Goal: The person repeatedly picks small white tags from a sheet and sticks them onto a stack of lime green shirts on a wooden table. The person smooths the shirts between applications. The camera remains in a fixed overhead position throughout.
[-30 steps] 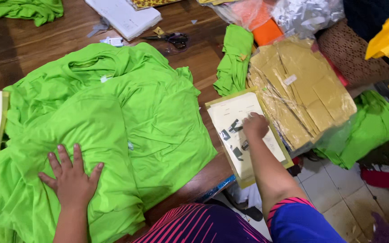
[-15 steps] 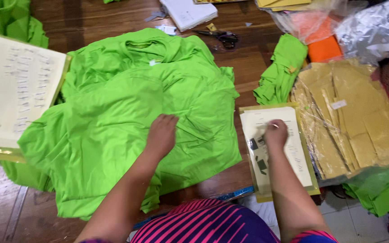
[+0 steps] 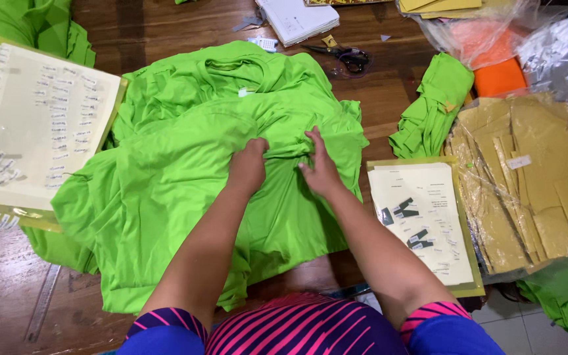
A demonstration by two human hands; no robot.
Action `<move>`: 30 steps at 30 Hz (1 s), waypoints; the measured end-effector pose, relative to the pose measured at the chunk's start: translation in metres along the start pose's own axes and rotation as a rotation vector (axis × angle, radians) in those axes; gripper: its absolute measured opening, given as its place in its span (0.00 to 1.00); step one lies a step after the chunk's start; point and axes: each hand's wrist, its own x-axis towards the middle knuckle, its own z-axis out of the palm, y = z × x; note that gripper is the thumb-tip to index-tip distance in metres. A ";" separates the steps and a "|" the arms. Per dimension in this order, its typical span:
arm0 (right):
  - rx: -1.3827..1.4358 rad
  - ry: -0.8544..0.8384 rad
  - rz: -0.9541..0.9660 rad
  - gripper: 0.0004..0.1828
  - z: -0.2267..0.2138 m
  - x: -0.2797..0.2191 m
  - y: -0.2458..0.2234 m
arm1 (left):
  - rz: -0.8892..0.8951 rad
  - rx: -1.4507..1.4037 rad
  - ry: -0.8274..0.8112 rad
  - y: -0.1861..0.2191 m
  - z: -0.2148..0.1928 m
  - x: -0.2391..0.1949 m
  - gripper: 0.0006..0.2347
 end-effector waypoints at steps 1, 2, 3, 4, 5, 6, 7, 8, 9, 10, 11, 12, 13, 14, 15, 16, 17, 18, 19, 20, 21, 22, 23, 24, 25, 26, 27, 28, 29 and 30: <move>0.025 0.035 -0.016 0.37 0.005 0.000 0.003 | 0.034 0.030 -0.079 0.006 -0.007 -0.002 0.09; 0.050 0.071 -0.032 0.37 0.010 -0.001 0.005 | 0.068 0.059 -0.157 0.011 -0.014 -0.004 0.12; 0.048 0.070 -0.036 0.37 0.015 -0.002 0.024 | 0.067 0.058 -0.152 0.005 -0.007 -0.005 0.12; 0.107 0.178 -0.088 0.31 0.020 -0.003 0.043 | 0.150 0.115 -0.164 0.000 -0.001 -0.006 0.09; 0.169 0.284 -0.137 0.26 0.026 -0.006 0.062 | 0.230 0.173 -0.179 -0.006 0.005 -0.009 0.08; 0.169 0.282 -0.138 0.26 0.036 -0.013 0.070 | 0.228 0.173 -0.178 -0.008 0.006 -0.008 0.08; 0.225 0.206 -0.145 0.21 0.045 -0.018 0.078 | 0.207 0.210 -0.160 -0.008 0.006 -0.006 0.13; 0.281 0.131 -0.152 0.16 0.054 -0.023 0.086 | 0.186 0.246 -0.143 -0.009 0.008 -0.004 0.22; 0.280 0.130 -0.148 0.16 0.061 -0.015 0.100 | 0.185 0.244 -0.146 -0.008 0.008 -0.005 0.22; 0.258 0.076 -0.082 0.16 0.068 -0.007 0.113 | 0.200 0.261 -0.108 -0.007 0.008 -0.006 0.22; 0.236 0.022 -0.020 0.17 0.075 0.003 0.126 | 0.216 0.280 -0.067 -0.007 0.007 -0.005 0.23; 0.235 0.022 -0.021 0.17 0.073 0.011 0.136 | 0.216 0.280 -0.066 -0.011 0.015 -0.005 0.23; 0.182 0.019 0.041 0.18 0.072 0.018 0.146 | 0.279 0.301 0.087 -0.015 0.023 -0.005 0.18; 0.129 0.016 0.102 0.20 0.070 0.025 0.155 | 0.341 0.320 0.242 -0.018 0.031 -0.006 0.14; 0.128 0.023 0.097 0.20 0.070 0.026 0.153 | 0.348 0.320 0.248 -0.012 0.023 -0.009 0.14; 0.061 0.030 0.155 0.20 0.069 0.028 0.150 | 0.424 0.339 0.354 -0.006 0.016 -0.012 0.08; -0.005 0.037 0.218 0.20 0.069 0.026 0.149 | 0.500 0.355 0.455 0.001 0.009 -0.018 0.05; -0.004 0.045 0.220 0.20 0.070 0.027 0.150 | 0.507 0.352 0.455 0.002 0.022 -0.028 0.05; 0.018 0.079 0.240 0.17 0.071 0.028 0.151 | 0.588 0.311 0.381 0.002 0.035 -0.039 0.05; 0.040 0.112 0.261 0.15 0.072 0.029 0.152 | 0.667 0.271 0.305 0.002 0.048 -0.050 0.08; 0.038 0.112 0.260 0.15 0.072 0.028 0.152 | 0.667 0.270 0.306 -0.005 0.047 -0.054 0.08; 0.039 0.101 0.246 0.14 0.072 0.028 0.151 | 0.465 0.409 0.068 -0.013 0.046 -0.059 0.09; 0.041 0.090 0.232 0.14 0.072 0.027 0.151 | 0.257 0.541 -0.169 -0.021 0.044 -0.063 0.09; 0.042 0.090 0.232 0.14 0.072 0.030 0.152 | 0.258 0.542 -0.168 -0.020 0.045 -0.062 0.09; -0.013 0.067 0.221 0.13 0.073 0.031 0.155 | 0.226 0.536 -0.172 -0.020 0.047 -0.062 0.09; -0.067 0.043 0.210 0.13 0.073 0.032 0.157 | 0.195 0.531 -0.177 -0.019 0.048 -0.061 0.09; -0.069 0.045 0.208 0.13 0.073 0.031 0.150 | 0.196 0.529 -0.173 -0.009 0.037 -0.065 0.09; -0.115 0.006 0.190 0.16 0.072 0.031 0.143 | 0.208 0.498 -0.089 0.000 0.025 -0.068 0.09; -0.158 -0.031 0.175 0.20 0.073 0.029 0.136 | 0.224 0.467 -0.008 0.010 0.013 -0.073 0.09; -0.158 -0.027 0.175 0.20 0.075 0.035 0.143 | 0.228 0.466 -0.007 0.015 0.013 -0.074 0.09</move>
